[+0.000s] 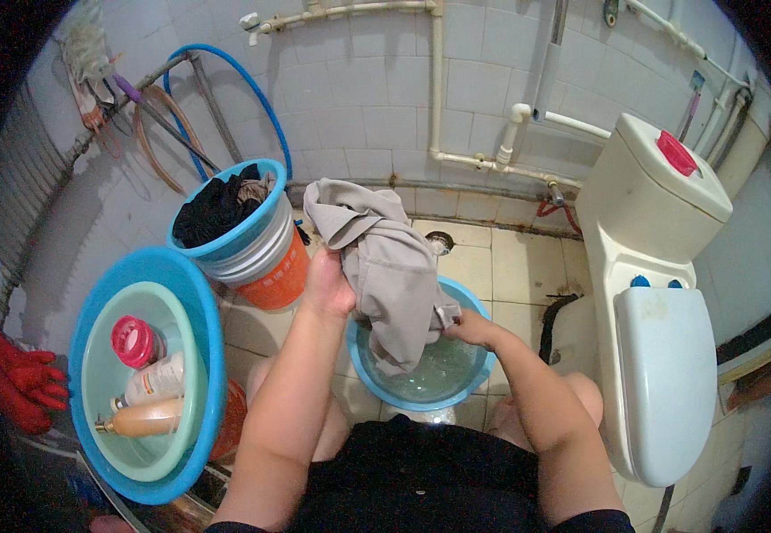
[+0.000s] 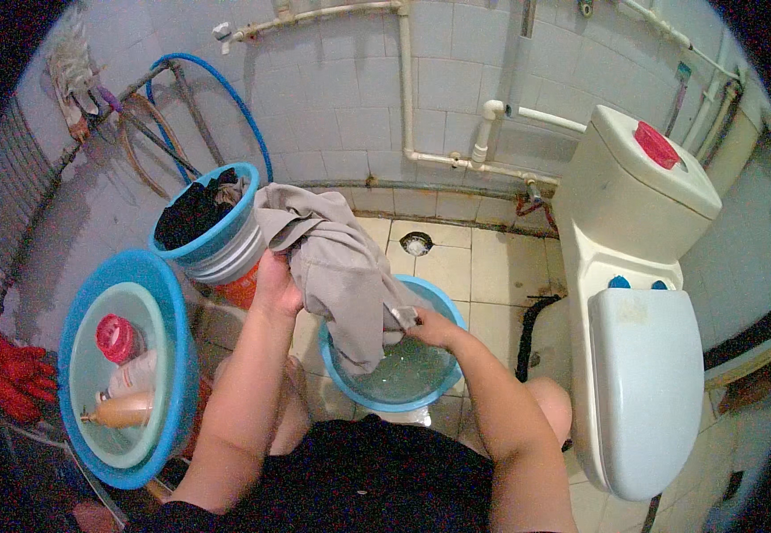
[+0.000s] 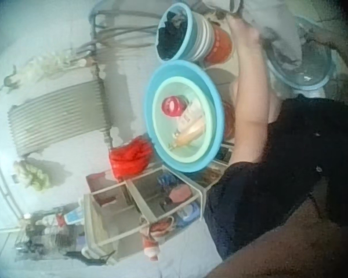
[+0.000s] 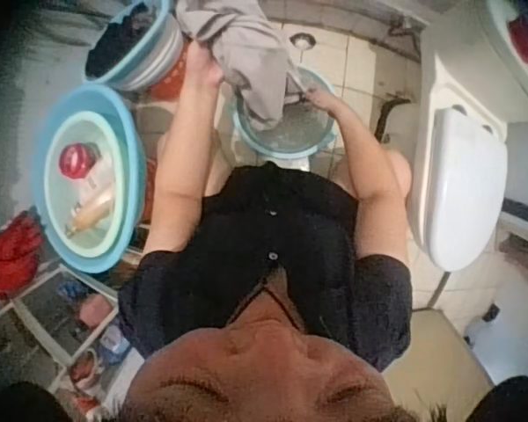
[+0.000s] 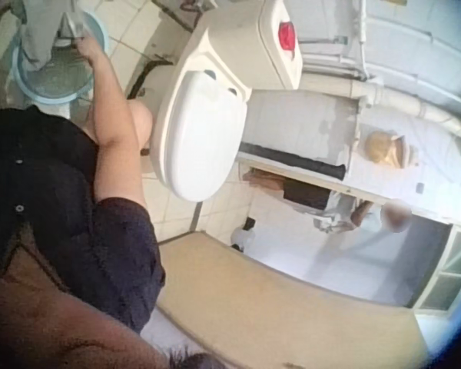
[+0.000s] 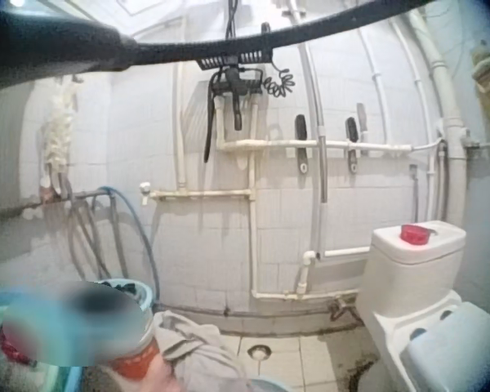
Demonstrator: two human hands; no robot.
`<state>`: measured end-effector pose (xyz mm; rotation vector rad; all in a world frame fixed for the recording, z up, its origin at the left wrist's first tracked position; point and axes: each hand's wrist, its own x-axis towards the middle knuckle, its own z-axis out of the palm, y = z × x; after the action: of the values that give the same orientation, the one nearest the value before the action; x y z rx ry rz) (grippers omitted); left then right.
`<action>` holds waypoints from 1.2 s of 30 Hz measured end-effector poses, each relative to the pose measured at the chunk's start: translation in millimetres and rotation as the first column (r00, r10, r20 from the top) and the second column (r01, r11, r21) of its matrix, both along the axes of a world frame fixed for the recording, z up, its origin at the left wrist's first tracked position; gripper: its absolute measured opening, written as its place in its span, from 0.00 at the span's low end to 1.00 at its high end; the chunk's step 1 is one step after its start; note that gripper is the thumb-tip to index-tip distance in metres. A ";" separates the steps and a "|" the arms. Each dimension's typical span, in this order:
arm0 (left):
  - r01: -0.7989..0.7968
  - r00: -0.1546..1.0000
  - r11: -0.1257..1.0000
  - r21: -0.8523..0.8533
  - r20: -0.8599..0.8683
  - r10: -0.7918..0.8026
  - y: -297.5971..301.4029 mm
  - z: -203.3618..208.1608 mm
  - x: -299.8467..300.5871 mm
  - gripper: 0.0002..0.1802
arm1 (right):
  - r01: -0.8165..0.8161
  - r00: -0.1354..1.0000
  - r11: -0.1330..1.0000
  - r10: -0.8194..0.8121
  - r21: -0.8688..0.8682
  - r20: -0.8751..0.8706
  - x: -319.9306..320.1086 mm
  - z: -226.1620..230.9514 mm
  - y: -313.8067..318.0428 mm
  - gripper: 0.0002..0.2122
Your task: The person sits on the bathroom floor and hand-washes clothes in a blue basin. They first wring out a black garment and place it in a bucket, then wash a grey garment using a yellow bar of soap. The person scrubs the grey cloth thoroughly and rinses it in the basin.
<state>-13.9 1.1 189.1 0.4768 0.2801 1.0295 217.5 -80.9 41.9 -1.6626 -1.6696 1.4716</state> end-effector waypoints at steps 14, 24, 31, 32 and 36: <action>0.606 0.072 0.711 0.357 -0.915 0.398 -9.8 -39.4 11.7 0.38 | 0.516 0.590 0.829 -0.527 -0.215 -0.612 -12.1 75.6 4.3 0.13; 0.565 0.246 0.599 0.567 -0.809 0.534 -50.9 -52.8 39.2 0.36 | 0.565 0.241 0.696 -0.653 -0.444 -0.718 -9.3 92.1 10.1 0.15; 0.531 0.424 0.733 0.424 -0.883 0.203 -31.7 -56.8 28.1 0.14 | 0.458 0.538 0.868 -0.444 -0.194 -0.717 14.2 132.2 -2.6 0.13; 0.491 0.443 0.803 0.338 -0.891 0.104 -32.4 -37.4 24.1 0.15 | 0.528 0.505 0.828 -0.483 -0.187 -0.715 30.1 128.6 -3.4 0.13; 0.282 0.843 0.959 0.017 -0.482 -0.239 -6.3 -21.4 -5.3 0.18 | 0.685 0.581 0.729 -0.546 -0.001 -0.604 61.2 137.0 -5.7 0.09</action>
<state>-19.1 -5.2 167.7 0.8278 0.5948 0.6447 278.7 -86.5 178.9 -1.2820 -0.7531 1.1693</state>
